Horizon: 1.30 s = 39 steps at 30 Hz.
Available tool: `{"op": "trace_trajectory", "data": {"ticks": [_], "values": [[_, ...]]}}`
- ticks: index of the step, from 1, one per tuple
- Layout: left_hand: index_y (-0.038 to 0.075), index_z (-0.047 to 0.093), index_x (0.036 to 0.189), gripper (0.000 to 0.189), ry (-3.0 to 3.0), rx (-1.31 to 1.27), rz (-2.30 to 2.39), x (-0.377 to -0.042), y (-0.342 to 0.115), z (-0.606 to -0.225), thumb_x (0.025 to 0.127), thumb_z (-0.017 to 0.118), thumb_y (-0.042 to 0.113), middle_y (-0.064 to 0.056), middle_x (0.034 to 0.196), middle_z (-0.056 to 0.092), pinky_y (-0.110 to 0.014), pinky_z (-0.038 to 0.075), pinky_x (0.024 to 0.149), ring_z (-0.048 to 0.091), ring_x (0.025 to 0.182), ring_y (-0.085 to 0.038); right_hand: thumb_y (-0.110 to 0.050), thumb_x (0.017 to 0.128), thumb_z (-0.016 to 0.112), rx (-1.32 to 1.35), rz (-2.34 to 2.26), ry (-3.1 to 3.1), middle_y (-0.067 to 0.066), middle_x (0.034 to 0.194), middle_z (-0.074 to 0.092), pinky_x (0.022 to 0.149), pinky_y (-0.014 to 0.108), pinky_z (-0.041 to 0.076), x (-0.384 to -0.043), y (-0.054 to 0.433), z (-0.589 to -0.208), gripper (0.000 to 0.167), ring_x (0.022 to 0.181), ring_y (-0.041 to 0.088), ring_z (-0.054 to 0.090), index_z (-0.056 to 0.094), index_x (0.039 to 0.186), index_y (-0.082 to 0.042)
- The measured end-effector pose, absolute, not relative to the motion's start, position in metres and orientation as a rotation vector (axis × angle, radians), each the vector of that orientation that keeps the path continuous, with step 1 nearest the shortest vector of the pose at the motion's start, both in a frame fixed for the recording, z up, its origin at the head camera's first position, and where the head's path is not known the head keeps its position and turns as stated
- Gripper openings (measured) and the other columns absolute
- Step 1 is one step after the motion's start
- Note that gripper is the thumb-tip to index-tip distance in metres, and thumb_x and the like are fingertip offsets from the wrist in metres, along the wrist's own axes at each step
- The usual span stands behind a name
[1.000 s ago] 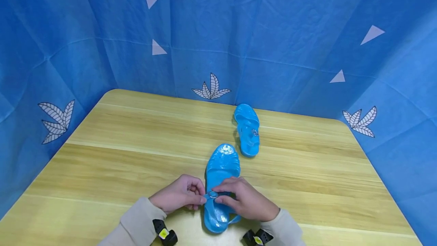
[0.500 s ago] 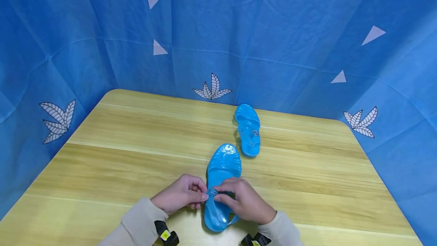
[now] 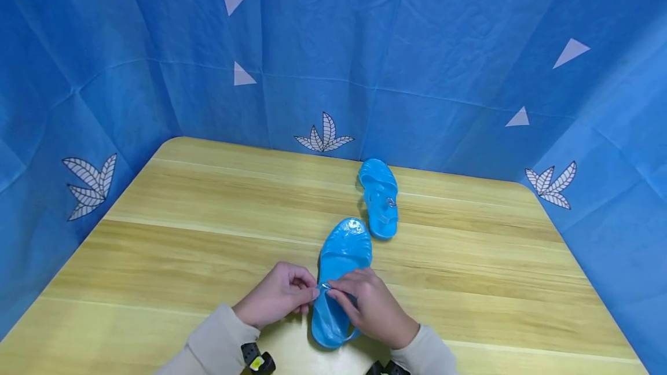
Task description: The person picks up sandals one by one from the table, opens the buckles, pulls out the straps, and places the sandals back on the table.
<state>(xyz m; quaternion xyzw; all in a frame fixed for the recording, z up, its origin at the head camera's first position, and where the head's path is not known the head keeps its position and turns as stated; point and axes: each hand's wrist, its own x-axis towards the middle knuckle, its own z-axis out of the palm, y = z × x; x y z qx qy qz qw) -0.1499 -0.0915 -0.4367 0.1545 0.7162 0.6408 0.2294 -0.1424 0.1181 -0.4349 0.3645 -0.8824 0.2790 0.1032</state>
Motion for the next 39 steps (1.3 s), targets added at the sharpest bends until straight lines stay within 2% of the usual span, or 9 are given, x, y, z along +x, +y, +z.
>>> {"op": "trace_trajectory", "data": {"ticks": [6, 16, 27, 39], "values": [[-0.002, 0.068, 0.093, 0.012, 2.088, 0.458, 1.733, -0.1481, -0.0904, -0.4310, 0.090, 0.060, 0.006, -0.006, 0.070, 0.061, -0.020, 0.044, 0.049, 0.055, 0.060, -0.013, -0.021, 0.088, 0.066, 1.028, 0.960, -2.601, -0.003, 0.090, 0.072, 0.078, 0.028, 0.051, -0.1421, 0.1167, -0.4361, 0.019, 0.085, 0.007, 0.064, 0.073, 0.099, -0.007], [0.002, 0.072, 0.096, 0.013, 2.152, 0.533, 1.713, -0.1469, -0.0905, -0.4268, 0.089, 0.060, 0.002, -0.007, 0.085, 0.065, -0.023, 0.051, 0.061, 0.058, 0.069, -0.012, -0.028, 0.086, 0.068, 0.762, 1.496, -2.759, -0.003, 0.090, 0.068, 0.067, 0.023, 0.053, -0.1423, 0.1182, -0.4360, 0.021, 0.078, 0.005, 0.059, 0.071, 0.097, -0.010], [0.006, 0.073, 0.096, 0.013, 2.289, 0.625, 1.667, -0.1455, -0.0862, -0.4276, 0.087, 0.064, 0.004, -0.002, 0.081, 0.063, -0.022, 0.049, 0.063, 0.055, 0.072, -0.009, -0.017, 0.084, 0.071, 0.697, 1.695, -2.785, 0.000, 0.088, 0.066, 0.072, 0.024, 0.051, -0.1448, 0.1176, -0.4318, 0.014, 0.080, 0.008, 0.058, 0.069, 0.094, -0.009], [0.004, 0.072, 0.096, 0.012, 2.267, 0.508, 1.692, -0.1442, -0.0834, -0.4292, 0.088, 0.063, 0.006, -0.003, 0.077, 0.063, -0.023, 0.051, 0.058, 0.058, 0.066, -0.011, -0.016, 0.084, 0.070, 0.682, 1.644, -2.810, -0.002, 0.087, 0.066, 0.072, 0.023, 0.051, -0.1439, 0.1160, -0.4336, 0.010, 0.080, 0.008, 0.057, 0.069, 0.092, -0.009]]}}
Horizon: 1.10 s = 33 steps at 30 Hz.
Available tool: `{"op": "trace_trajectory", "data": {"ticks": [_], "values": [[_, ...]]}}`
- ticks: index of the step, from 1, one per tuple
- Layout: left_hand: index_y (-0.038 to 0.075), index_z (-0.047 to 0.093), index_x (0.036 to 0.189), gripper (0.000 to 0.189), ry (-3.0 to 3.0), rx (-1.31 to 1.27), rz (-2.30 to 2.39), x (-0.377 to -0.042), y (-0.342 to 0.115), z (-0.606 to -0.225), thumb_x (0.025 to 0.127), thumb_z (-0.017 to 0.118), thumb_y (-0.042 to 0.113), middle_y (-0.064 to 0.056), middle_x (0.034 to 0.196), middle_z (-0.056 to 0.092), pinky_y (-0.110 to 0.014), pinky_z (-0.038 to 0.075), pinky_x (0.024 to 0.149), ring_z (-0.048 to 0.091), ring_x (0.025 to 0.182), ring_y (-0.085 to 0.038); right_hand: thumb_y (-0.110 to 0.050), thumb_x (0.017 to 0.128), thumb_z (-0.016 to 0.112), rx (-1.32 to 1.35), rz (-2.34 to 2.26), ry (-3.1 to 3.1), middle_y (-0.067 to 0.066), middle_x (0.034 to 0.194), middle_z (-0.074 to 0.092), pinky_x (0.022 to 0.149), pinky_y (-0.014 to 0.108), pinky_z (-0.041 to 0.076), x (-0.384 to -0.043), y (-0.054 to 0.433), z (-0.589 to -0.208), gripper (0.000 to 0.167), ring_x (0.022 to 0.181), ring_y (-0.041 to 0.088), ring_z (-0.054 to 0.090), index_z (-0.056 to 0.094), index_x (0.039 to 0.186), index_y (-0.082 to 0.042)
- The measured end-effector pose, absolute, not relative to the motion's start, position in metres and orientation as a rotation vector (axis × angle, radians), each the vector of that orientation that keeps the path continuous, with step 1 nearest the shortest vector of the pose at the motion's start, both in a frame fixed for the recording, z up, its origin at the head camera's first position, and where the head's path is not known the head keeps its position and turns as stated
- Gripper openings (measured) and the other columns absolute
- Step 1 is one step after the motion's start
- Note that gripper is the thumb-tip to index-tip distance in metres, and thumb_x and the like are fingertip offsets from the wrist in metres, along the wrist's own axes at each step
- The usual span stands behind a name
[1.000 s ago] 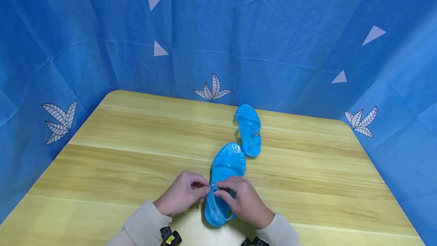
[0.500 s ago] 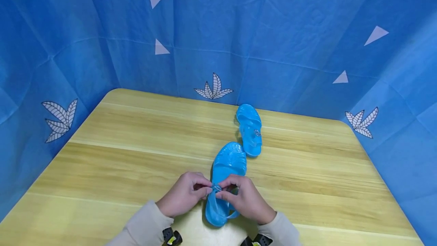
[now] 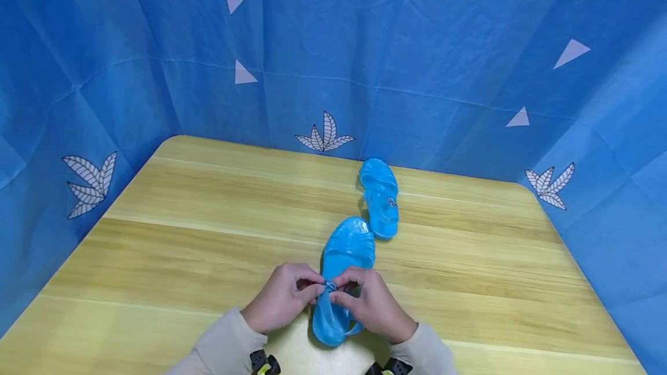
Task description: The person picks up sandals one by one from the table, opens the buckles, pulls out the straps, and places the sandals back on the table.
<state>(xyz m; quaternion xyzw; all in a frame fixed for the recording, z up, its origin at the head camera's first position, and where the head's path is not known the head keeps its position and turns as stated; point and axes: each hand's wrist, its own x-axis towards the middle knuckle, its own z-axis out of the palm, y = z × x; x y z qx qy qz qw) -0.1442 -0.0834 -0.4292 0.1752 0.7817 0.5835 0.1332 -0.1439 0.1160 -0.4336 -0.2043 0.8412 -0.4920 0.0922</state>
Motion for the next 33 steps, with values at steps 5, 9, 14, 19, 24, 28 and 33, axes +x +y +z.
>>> {"op": "trace_trajectory", "data": {"ticks": [5, 9, 14, 19, 24, 28, 33], "values": [[-0.001, 0.070, 0.093, 0.010, 2.116, 0.456, 1.739, -0.147, -0.089, -0.432, 0.088, 0.062, 0.003, -0.006, 0.075, 0.065, -0.024, 0.051, 0.055, 0.058, 0.063, -0.014, -0.025, 0.087, 0.067, -0.599, -1.449, 2.475, -0.001, 0.094, 0.068, 0.074, 0.023, 0.051, -0.144, 0.118, -0.434, 0.020, 0.086, 0.009, 0.061, 0.070, 0.101, -0.010], [-0.001, 0.070, 0.090, 0.009, 2.067, 0.492, 1.705, -0.150, -0.093, -0.433, 0.088, 0.062, 0.003, -0.009, 0.072, 0.064, -0.025, 0.048, 0.052, 0.057, 0.060, -0.013, -0.029, 0.090, 0.063, -0.642, -1.406, 2.486, -0.002, 0.098, 0.070, 0.079, 0.024, 0.051, -0.145, 0.120, -0.434, 0.026, 0.093, 0.010, 0.062, 0.070, 0.106, -0.010], [0.001, 0.071, 0.086, 0.009, 2.065, 0.545, 1.601, -0.153, -0.097, -0.433, 0.088, 0.063, 0.005, -0.009, 0.071, 0.064, -0.023, 0.047, 0.051, 0.056, 0.058, -0.013, -0.031, 0.092, 0.060, -0.688, -1.362, 2.506, -0.002, 0.098, 0.070, 0.082, 0.024, 0.050, -0.146, 0.121, -0.433, 0.029, 0.096, 0.010, 0.063, 0.071, 0.107, -0.009], [0.004, 0.071, 0.082, 0.014, 2.047, 0.565, 1.508, -0.154, -0.100, -0.434, 0.091, 0.060, 0.006, -0.007, 0.070, 0.064, -0.022, 0.048, 0.051, 0.056, 0.057, -0.011, -0.028, 0.093, 0.059, -0.663, -1.341, 2.472, -0.002, 0.100, 0.070, 0.082, 0.024, 0.050, -0.145, 0.120, -0.431, 0.027, 0.097, 0.014, 0.063, 0.071, 0.108, -0.009], [0.004, 0.069, 0.083, 0.011, 2.054, 0.599, 1.501, -0.154, -0.099, -0.434, 0.089, 0.061, 0.005, -0.005, 0.067, 0.062, -0.021, 0.046, 0.050, 0.055, 0.057, -0.010, -0.030, 0.092, 0.059, -0.662, -1.310, 2.458, -0.005, 0.100, 0.070, 0.084, 0.024, 0.050, -0.145, 0.120, -0.430, 0.027, 0.099, 0.011, 0.062, 0.071, 0.107, -0.011], [0.002, 0.068, 0.084, 0.006, 2.063, 0.599, 1.547, -0.152, -0.097, -0.434, 0.087, 0.063, 0.003, -0.005, 0.067, 0.062, -0.019, 0.044, 0.050, 0.055, 0.058, -0.010, -0.029, 0.092, 0.061, -0.672, -1.328, 2.429, -0.006, 0.098, 0.070, 0.082, 0.023, 0.050, -0.145, 0.121, -0.429, 0.024, 0.096, 0.008, 0.062, 0.072, 0.105, -0.013], [0.000, 0.069, 0.088, 0.006, 2.077, 0.566, 1.602, -0.151, -0.095, -0.435, 0.087, 0.063, 0.002, -0.007, 0.070, 0.062, -0.020, 0.044, 0.050, 0.053, 0.060, -0.010, -0.028, 0.092, 0.061, -0.678, -1.332, 2.407, -0.006, 0.096, 0.070, 0.080, 0.023, 0.050, -0.146, 0.122, -0.429, 0.022, 0.091, 0.006, 0.062, 0.072, 0.104, -0.013]]}}
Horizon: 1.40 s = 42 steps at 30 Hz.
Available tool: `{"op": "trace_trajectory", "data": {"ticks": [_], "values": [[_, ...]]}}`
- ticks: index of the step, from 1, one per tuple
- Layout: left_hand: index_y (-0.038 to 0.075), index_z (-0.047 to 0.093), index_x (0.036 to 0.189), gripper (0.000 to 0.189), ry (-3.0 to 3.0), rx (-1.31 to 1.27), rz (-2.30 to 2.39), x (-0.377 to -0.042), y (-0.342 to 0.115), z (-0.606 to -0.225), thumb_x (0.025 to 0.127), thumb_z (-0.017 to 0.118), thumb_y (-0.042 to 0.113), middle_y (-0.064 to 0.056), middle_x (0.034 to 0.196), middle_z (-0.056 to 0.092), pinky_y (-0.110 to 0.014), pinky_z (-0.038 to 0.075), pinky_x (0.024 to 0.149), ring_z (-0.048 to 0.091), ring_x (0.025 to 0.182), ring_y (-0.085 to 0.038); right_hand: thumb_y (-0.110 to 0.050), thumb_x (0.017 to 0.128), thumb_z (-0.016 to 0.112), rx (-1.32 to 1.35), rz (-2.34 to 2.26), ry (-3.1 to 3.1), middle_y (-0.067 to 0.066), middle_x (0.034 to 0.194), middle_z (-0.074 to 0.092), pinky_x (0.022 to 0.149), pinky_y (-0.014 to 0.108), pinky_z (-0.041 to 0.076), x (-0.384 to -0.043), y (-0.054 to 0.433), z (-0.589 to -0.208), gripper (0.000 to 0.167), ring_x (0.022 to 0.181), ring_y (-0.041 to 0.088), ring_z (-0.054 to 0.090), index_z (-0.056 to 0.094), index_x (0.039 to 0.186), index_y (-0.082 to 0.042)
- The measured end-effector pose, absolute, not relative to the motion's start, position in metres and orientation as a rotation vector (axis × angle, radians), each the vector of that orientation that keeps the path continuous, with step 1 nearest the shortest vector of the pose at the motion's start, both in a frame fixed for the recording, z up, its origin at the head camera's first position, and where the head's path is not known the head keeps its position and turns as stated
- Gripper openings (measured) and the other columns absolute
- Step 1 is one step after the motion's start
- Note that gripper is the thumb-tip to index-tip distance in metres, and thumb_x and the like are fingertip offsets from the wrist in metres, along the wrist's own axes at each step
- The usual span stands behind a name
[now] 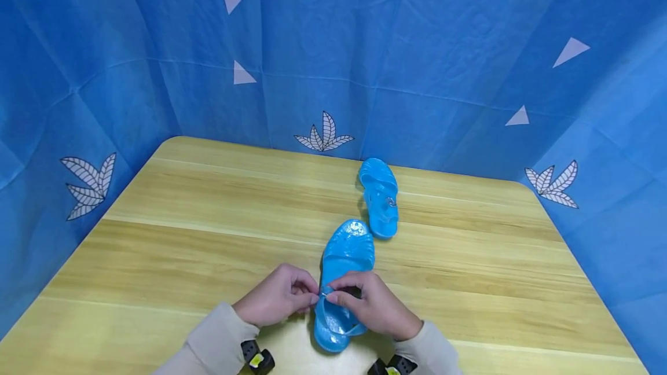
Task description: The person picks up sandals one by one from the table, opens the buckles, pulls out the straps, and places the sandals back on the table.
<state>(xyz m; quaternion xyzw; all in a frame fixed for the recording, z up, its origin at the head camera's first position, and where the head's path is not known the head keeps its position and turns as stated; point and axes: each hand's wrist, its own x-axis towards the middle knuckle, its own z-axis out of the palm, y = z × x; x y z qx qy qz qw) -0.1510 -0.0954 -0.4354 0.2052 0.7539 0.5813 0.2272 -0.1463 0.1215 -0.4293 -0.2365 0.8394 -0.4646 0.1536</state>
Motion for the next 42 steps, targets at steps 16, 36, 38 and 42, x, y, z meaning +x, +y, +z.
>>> {"op": "trace_trajectory", "data": {"ticks": [16, 36, 38, 42], "values": [[-0.004, 0.066, 0.089, 0.007, 2.016, 0.477, 1.721, -0.146, -0.088, -0.438, 0.087, 0.060, -0.003, -0.008, 0.072, 0.062, -0.019, 0.046, 0.054, 0.055, 0.063, -0.012, -0.026, 0.093, 0.059, -0.666, -1.293, 2.363, -0.008, 0.094, 0.067, 0.075, 0.022, 0.050, -0.149, 0.124, -0.429, 0.019, 0.086, 0.006, 0.058, 0.071, 0.103, -0.015], [0.000, 0.058, 0.091, 0.003, 1.290, 0.104, 2.087, -0.143, -0.085, -0.451, 0.089, 0.058, 0.003, -0.001, 0.076, 0.057, -0.015, 0.044, 0.057, 0.051, 0.064, -0.005, -0.027, 0.094, 0.058, -0.675, -1.390, 2.291, -0.004, 0.102, 0.066, 0.084, 0.024, 0.048, -0.150, 0.131, -0.433, 0.021, 0.098, 0.010, 0.058, 0.068, 0.107, -0.015], [-0.001, 0.058, 0.092, 0.004, 1.291, 0.056, 2.110, -0.142, -0.084, -0.451, 0.089, 0.057, 0.002, -0.002, 0.076, 0.055, -0.015, 0.043, 0.057, 0.050, 0.065, -0.006, -0.027, 0.094, 0.058, -0.664, -1.408, 2.284, -0.004, 0.102, 0.066, 0.086, 0.025, 0.047, -0.151, 0.131, -0.434, 0.021, 0.099, 0.011, 0.058, 0.068, 0.107, -0.015], [-0.002, 0.054, 0.095, 0.007, 1.293, -0.013, 2.160, -0.141, -0.080, -0.449, 0.090, 0.056, 0.000, -0.002, 0.077, 0.054, -0.015, 0.044, 0.059, 0.050, 0.067, -0.007, -0.026, 0.093, 0.059, -0.669, -1.438, 2.288, -0.004, 0.103, 0.067, 0.087, 0.026, 0.047, -0.151, 0.131, -0.435, 0.021, 0.099, 0.012, 0.058, 0.068, 0.108, -0.015]]}}
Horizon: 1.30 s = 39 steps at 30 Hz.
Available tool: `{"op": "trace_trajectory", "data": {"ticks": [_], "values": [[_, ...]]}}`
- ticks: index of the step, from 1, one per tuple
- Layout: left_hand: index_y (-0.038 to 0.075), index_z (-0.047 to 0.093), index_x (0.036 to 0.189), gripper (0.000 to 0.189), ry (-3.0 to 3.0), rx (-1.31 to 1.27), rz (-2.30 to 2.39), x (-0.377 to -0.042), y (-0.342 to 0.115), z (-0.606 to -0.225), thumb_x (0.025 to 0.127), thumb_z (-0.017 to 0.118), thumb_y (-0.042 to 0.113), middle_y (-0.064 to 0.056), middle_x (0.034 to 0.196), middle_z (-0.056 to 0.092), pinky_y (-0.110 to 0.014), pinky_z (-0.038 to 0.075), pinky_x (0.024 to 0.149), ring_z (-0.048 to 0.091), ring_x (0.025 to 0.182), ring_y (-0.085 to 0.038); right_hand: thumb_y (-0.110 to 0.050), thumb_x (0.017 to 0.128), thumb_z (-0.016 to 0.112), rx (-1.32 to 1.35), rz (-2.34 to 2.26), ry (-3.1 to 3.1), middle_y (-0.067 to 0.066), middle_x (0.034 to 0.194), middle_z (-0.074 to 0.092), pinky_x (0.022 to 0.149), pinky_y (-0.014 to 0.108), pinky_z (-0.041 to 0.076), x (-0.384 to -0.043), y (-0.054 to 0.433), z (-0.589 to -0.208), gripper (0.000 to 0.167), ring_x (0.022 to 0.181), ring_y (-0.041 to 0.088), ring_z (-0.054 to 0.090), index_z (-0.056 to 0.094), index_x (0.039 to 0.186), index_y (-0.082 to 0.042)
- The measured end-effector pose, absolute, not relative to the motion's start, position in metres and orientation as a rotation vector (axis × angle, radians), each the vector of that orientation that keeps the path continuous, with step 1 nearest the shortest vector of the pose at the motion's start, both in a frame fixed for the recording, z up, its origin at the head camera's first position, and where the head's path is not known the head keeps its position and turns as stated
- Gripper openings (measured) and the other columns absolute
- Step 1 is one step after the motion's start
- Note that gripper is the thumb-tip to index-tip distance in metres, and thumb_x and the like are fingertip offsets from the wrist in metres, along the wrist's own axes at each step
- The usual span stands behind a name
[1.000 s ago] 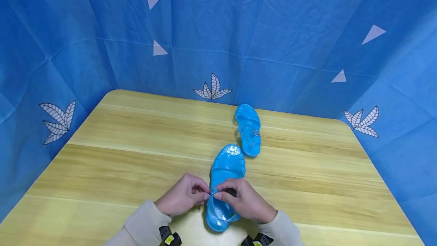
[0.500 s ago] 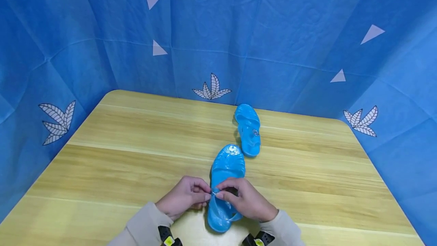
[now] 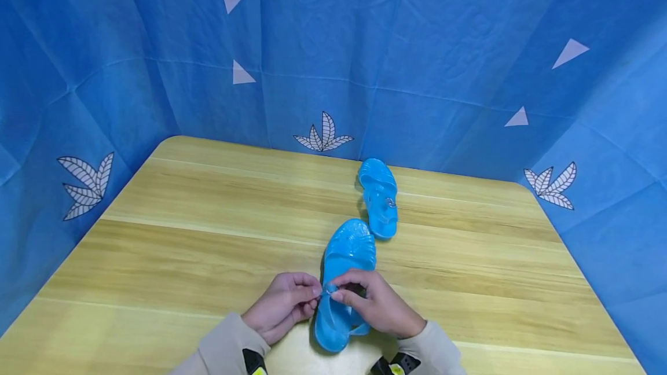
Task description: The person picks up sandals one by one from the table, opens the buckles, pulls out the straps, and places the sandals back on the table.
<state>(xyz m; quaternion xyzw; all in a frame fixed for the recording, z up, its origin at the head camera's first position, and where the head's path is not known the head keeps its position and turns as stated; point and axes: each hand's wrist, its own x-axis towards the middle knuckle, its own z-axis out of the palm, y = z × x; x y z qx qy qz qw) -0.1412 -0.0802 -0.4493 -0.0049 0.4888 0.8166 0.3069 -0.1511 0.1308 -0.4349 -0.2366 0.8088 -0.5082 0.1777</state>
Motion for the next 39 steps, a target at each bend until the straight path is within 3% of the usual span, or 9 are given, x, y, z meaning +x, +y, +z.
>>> {"op": "trace_trajectory", "data": {"ticks": [20, 31, 39], "values": [[0.000, 0.059, 0.090, 0.005, 1.419, 0.016, 2.239, -0.138, -0.074, -0.446, 0.087, 0.058, -0.004, 0.000, 0.072, 0.060, -0.016, 0.048, 0.059, 0.055, 0.065, -0.006, -0.028, 0.093, 0.058, -0.746, -1.413, 2.323, -0.004, 0.101, 0.066, 0.084, 0.026, 0.048, -0.149, 0.127, -0.438, 0.021, 0.093, 0.010, 0.058, 0.068, 0.106, -0.014], [-0.011, 0.060, 0.094, 0.011, 1.716, 0.047, 2.153, -0.139, -0.074, -0.441, 0.085, 0.059, -0.004, -0.002, 0.071, 0.062, -0.018, 0.049, 0.059, 0.058, 0.065, -0.010, -0.031, 0.094, 0.057, -0.790, -1.340, 2.420, -0.008, 0.099, 0.066, 0.082, 0.025, 0.049, -0.148, 0.123, -0.437, 0.022, 0.091, 0.008, 0.058, 0.069, 0.105, -0.016], [-0.011, 0.060, 0.099, 0.018, 1.763, 0.147, 2.064, -0.142, -0.079, -0.438, 0.087, 0.061, 0.001, -0.004, 0.076, 0.062, -0.019, 0.049, 0.060, 0.057, 0.068, -0.012, -0.033, 0.092, 0.059, -0.765, -1.373, 2.482, -0.007, 0.100, 0.068, 0.080, 0.026, 0.051, -0.146, 0.119, -0.434, 0.023, 0.092, 0.008, 0.061, 0.069, 0.105, -0.016]]}}
